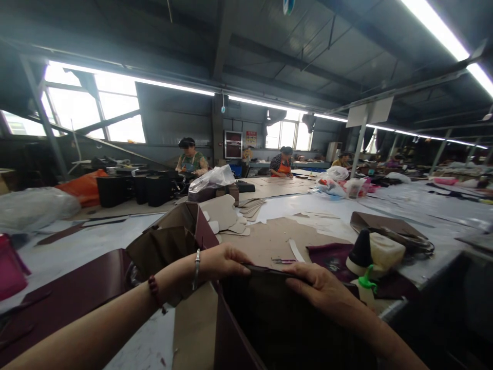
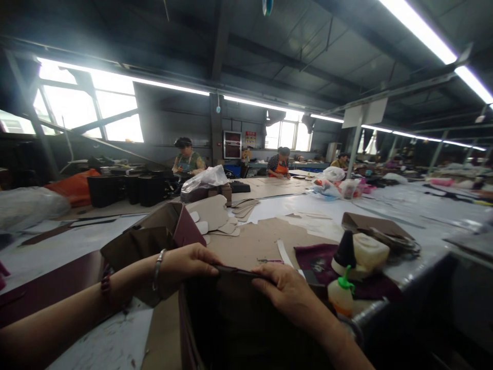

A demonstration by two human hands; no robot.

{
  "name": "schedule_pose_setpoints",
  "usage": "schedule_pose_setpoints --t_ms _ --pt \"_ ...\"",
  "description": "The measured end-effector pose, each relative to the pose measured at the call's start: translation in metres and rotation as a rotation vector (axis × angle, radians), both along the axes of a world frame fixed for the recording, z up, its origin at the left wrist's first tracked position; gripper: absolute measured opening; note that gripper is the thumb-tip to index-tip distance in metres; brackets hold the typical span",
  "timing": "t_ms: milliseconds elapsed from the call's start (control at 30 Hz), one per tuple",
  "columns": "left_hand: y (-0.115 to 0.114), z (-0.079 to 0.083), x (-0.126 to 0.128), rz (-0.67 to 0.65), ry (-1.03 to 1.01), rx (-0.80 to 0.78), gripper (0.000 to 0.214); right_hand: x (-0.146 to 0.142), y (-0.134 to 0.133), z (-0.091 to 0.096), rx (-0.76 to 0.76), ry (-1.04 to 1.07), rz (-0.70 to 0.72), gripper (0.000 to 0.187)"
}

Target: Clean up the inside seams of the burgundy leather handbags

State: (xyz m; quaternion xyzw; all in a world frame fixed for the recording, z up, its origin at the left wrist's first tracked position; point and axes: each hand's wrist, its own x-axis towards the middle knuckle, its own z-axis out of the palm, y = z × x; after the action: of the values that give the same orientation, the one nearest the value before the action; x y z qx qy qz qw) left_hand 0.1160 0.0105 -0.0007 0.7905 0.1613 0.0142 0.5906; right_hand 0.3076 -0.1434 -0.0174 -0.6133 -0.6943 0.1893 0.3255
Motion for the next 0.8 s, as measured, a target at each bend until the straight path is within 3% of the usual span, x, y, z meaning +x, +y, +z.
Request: schedule_pose_setpoints --t_ms 333,433,533,633,800 --pt "-0.001 -0.001 0.002 0.053 0.017 0.05 0.042 -0.003 0.0 0.009 -0.036 -0.207 -0.114 0.031" --pt "-0.003 0.002 0.001 0.085 0.06 0.149 0.039 -0.007 -0.001 0.008 -0.048 -0.261 -0.217 0.03" --pt "-0.007 0.01 -0.002 0.12 0.114 0.352 0.04 -0.011 -0.002 0.008 -0.06 -0.283 -0.268 0.027" --pt "-0.012 0.015 -0.005 0.107 0.144 0.547 0.027 -0.013 -0.002 0.01 -0.064 -0.313 -0.283 0.025" --pt "-0.015 0.011 -0.006 0.064 0.111 0.552 0.022 -0.016 0.0 0.015 -0.046 -0.39 -0.271 0.027"
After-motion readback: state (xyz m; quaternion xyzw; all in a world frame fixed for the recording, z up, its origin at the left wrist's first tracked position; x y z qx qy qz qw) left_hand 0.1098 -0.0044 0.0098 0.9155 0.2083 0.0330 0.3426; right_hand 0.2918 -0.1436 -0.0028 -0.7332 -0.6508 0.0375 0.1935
